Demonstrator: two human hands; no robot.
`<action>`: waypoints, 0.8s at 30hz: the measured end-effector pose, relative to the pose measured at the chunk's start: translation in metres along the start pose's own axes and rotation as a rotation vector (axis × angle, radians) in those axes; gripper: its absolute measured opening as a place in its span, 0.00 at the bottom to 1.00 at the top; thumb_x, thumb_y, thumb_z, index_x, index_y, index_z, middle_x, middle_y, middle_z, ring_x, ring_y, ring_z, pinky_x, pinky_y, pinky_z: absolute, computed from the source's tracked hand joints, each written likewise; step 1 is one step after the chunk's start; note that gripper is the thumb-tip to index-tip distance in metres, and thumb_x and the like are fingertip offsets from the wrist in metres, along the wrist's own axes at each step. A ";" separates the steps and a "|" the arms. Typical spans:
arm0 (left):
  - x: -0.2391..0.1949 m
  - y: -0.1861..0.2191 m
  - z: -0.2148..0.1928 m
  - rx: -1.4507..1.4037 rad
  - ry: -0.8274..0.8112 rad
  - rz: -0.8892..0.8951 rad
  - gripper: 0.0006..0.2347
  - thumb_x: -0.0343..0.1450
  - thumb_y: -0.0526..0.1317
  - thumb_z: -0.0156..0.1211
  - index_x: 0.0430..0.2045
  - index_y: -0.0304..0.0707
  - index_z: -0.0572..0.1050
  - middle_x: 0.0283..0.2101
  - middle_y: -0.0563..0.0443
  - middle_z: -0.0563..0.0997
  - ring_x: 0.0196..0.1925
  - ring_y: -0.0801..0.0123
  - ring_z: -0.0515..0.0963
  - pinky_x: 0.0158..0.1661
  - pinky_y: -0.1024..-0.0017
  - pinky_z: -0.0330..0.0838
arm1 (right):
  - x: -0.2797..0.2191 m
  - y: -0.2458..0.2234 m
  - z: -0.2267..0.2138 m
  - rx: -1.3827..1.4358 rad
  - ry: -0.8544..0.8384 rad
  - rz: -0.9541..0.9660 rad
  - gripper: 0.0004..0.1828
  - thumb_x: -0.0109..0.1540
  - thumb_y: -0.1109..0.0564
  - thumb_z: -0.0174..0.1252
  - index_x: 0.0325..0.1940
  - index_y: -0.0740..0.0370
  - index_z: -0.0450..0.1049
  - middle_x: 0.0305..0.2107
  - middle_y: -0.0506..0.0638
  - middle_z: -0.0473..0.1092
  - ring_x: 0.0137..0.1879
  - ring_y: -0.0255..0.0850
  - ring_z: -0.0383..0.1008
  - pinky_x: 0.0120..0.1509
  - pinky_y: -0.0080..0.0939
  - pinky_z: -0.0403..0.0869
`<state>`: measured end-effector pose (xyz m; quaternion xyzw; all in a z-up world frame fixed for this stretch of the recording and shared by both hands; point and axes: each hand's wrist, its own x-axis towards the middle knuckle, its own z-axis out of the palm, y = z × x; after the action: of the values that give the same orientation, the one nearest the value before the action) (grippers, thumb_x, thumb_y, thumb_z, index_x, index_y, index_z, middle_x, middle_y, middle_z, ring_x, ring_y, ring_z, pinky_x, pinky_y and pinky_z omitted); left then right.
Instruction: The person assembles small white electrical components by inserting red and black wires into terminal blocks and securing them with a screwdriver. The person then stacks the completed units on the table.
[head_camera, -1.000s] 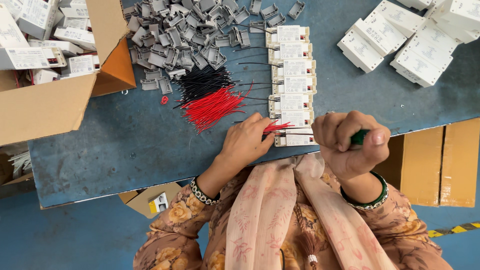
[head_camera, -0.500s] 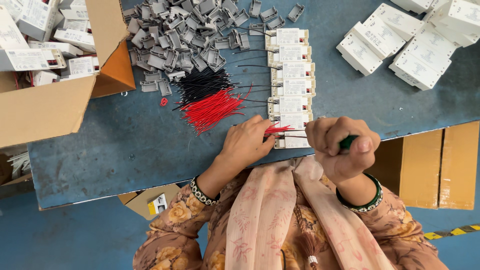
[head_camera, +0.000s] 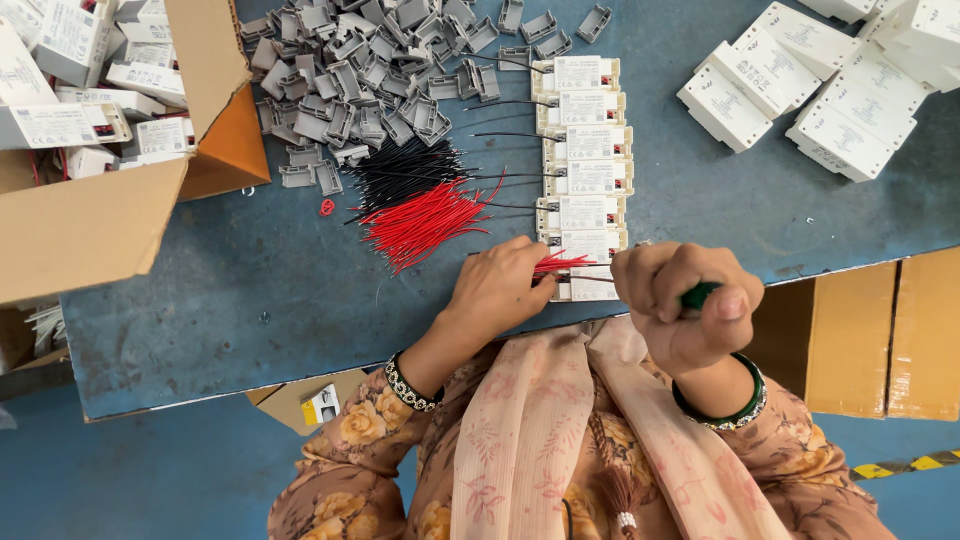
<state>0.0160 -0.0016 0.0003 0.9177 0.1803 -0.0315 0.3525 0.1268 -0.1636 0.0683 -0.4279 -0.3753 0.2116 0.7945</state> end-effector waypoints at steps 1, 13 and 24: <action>0.000 0.000 0.001 0.002 0.002 0.003 0.10 0.67 0.45 0.61 0.32 0.37 0.77 0.35 0.44 0.79 0.39 0.47 0.81 0.40 0.51 0.73 | -0.001 0.000 0.000 0.000 0.003 -0.004 0.35 0.72 0.36 0.46 0.19 0.63 0.54 0.11 0.49 0.51 0.15 0.35 0.45 0.22 0.39 0.49; -0.002 -0.020 -0.016 -0.205 0.093 0.064 0.10 0.73 0.47 0.58 0.36 0.43 0.79 0.35 0.47 0.78 0.36 0.51 0.80 0.35 0.57 0.72 | 0.009 -0.002 -0.013 0.121 0.082 0.053 0.37 0.72 0.31 0.43 0.20 0.59 0.53 0.09 0.45 0.47 0.17 0.33 0.39 0.23 0.39 0.46; 0.008 -0.029 -0.031 -0.213 0.157 0.082 0.10 0.69 0.45 0.63 0.37 0.40 0.79 0.38 0.48 0.77 0.40 0.54 0.80 0.39 0.59 0.72 | 0.032 0.000 -0.009 0.073 0.088 -0.010 0.37 0.73 0.30 0.42 0.22 0.59 0.52 0.10 0.45 0.47 0.17 0.31 0.39 0.23 0.37 0.45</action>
<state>0.0109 0.0412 0.0041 0.8815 0.1720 0.0739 0.4336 0.1538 -0.1472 0.0789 -0.4057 -0.3342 0.2024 0.8263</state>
